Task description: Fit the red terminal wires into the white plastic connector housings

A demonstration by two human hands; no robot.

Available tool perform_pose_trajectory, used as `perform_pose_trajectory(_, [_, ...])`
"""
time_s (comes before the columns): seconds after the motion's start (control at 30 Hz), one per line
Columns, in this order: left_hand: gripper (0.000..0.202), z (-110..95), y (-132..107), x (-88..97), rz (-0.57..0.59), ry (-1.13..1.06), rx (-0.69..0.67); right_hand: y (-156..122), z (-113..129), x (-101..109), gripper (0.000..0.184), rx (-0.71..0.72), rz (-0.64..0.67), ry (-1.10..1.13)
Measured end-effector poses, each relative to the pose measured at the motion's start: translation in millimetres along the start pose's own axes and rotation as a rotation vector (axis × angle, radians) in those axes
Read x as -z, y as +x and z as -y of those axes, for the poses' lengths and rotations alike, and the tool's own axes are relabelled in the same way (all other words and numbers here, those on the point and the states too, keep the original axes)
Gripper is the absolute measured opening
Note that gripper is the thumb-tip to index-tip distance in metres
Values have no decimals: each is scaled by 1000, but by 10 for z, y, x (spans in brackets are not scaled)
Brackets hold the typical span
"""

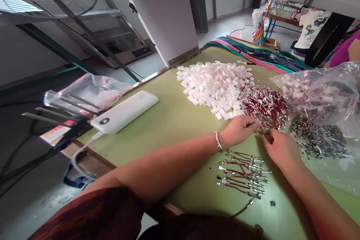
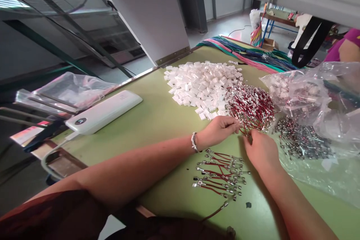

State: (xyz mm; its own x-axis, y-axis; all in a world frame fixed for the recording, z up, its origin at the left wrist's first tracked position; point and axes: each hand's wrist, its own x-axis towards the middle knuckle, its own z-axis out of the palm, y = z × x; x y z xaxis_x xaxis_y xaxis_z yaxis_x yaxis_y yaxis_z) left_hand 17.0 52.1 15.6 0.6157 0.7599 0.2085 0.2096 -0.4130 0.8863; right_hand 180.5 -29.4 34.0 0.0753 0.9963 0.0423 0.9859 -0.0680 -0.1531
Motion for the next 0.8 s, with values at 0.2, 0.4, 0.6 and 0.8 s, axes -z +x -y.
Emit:
perform_pose_trajectory(0.2, [20,13,-23,-9,-62,156,-229,-7,-15,-21,24,18,-79,-49])
perform_pose_trajectory(0.4, [25,28,-88,-64,-10,286,-570,-187,64,-57,21,134,-366,87])
perform_pose_trajectory(0.6, [27,37,-115,-43,83,337,-378,-146,-109,175,28,97,-30,453])
perform_pose_trajectory(0.8, [24,-3,-60,-36,-39,77,-122,22,-742,415,24,-327,101,-177])
